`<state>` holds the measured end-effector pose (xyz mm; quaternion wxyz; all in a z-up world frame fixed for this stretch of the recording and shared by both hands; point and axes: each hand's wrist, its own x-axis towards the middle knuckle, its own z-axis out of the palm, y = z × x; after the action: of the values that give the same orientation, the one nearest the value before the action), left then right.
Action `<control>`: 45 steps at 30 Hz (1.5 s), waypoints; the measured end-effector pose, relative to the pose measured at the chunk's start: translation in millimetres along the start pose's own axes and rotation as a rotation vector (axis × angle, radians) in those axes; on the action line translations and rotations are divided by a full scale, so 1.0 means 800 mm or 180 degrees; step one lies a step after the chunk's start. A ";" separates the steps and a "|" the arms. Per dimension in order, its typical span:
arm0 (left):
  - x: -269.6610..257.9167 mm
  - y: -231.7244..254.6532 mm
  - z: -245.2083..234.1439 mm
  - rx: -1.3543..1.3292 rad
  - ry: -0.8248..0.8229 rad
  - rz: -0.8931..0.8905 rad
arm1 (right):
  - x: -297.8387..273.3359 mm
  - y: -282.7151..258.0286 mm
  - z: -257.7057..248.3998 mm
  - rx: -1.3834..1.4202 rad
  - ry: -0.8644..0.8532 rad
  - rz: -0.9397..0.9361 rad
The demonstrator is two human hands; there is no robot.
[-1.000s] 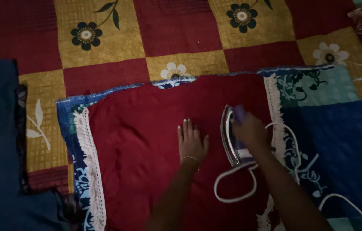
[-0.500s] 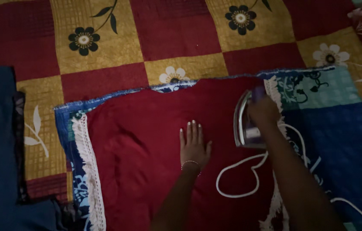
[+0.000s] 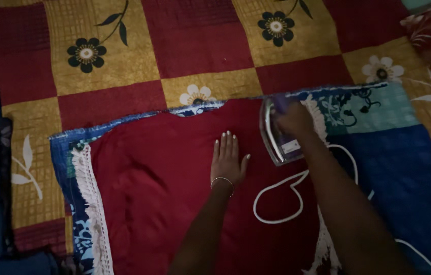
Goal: The person irons a red garment with white lace trim laid on a patterned bedsheet. They use a purple electric iron, moving it back and forth across the fabric while holding the edges with the other hand. A dark blue t-shirt is visible nearby.
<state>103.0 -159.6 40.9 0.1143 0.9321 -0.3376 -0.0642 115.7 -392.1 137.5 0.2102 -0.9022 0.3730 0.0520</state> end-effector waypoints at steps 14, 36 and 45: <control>-0.006 -0.013 0.022 -0.0470 0.0534 0.0081 | -0.032 0.016 -0.002 0.0174 0.0549 0.0660; 0.001 -0.011 0.027 -0.0088 0.0082 0.0117 | -0.074 0.036 -0.008 0.0091 0.0398 0.0737; -0.009 -0.005 0.001 0.0316 -0.0051 0.0200 | -0.026 0.033 -0.010 0.0001 0.0603 0.0693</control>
<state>100.1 -152.0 39.3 0.0672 0.9250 -0.3703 -0.0512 81.8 -398.8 141.0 0.1674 -0.8573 0.4868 -0.0109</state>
